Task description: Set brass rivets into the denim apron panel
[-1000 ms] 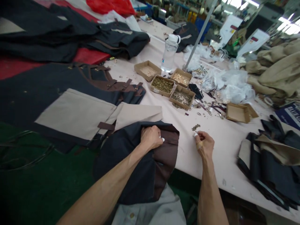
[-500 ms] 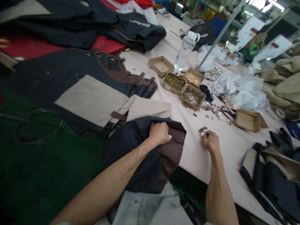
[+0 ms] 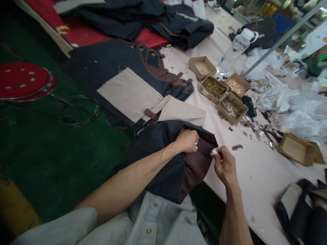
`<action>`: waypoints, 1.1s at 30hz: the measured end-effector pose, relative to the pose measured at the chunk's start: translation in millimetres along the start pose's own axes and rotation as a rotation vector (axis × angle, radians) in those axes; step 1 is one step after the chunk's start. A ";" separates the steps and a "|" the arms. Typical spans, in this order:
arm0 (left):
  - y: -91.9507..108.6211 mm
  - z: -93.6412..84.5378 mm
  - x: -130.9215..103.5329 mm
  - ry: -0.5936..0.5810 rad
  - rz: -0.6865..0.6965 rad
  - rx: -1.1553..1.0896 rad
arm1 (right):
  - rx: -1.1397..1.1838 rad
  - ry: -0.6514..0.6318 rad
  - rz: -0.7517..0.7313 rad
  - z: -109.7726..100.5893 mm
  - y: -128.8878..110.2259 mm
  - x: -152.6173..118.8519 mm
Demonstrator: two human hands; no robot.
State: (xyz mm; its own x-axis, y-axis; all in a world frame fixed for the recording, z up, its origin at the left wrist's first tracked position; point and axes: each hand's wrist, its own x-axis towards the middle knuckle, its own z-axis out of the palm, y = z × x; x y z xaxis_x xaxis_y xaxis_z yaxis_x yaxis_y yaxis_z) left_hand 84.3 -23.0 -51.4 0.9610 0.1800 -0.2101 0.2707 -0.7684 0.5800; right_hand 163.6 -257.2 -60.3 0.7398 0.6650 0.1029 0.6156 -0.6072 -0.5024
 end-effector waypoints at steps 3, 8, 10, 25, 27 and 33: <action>-1.3 2.8 0.5 0.039 0.017 -0.002 | 0.036 -0.089 -0.140 24.4 -30.0 5.1; -3.5 5.6 0.0 0.048 0.032 -0.046 | -0.103 -0.104 -0.195 47.0 -25.6 12.5; -4.1 5.8 -0.1 0.051 0.031 -0.053 | -0.106 -0.118 -0.207 47.3 -21.7 13.1; -6.9 3.9 0.9 0.004 0.009 -0.085 | 0.214 -0.441 0.260 21.0 -29.2 58.2; -10.2 0.3 -1.2 -0.026 0.035 -0.127 | 0.263 -0.504 0.299 21.0 -23.3 64.3; -21.8 -3.9 -3.7 -0.020 0.046 -0.281 | 0.245 -0.572 0.391 27.4 -17.0 79.4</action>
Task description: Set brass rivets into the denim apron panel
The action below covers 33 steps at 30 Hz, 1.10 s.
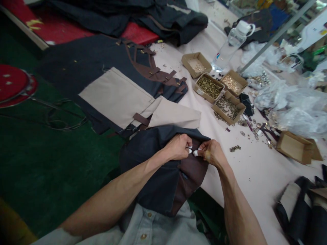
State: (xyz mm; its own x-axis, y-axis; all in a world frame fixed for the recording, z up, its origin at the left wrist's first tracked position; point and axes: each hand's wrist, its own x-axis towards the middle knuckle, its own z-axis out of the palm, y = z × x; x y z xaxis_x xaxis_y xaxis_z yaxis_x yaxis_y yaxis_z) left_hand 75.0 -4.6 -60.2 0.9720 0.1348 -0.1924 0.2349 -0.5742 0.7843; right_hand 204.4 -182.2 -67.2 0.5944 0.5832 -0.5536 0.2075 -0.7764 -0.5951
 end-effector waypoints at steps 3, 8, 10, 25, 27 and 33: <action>-2.8 1.0 5.0 -0.004 -0.018 -0.021 | -0.052 0.021 0.038 -1.9 -6.4 7.1; -2.8 1.6 11.0 -0.009 -0.014 -0.031 | -0.042 0.026 0.043 -1.1 -13.3 7.9; -3.8 0.1 10.1 -0.001 -0.011 -0.042 | 0.023 0.019 -0.002 -0.7 -14.9 -0.1; -25.8 -6.6 7.9 -0.062 0.130 -0.308 | -0.142 0.746 -0.043 -167.6 111.6 22.1; -26.5 -6.1 7.8 -0.059 0.140 -0.322 | -0.185 0.732 -0.029 -171.2 113.2 31.2; -25.0 -5.5 7.3 -0.061 0.124 -0.353 | -0.298 0.716 -0.013 -174.1 115.4 44.7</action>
State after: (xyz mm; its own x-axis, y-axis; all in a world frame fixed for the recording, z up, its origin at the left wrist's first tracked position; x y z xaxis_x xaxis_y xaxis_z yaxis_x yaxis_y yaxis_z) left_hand 76.3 15.2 -78.0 0.9936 0.0276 -0.1098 0.1131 -0.2686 0.9566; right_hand 390.2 -287.4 -59.2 0.9267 0.3751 0.0244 0.3581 -0.8612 -0.3606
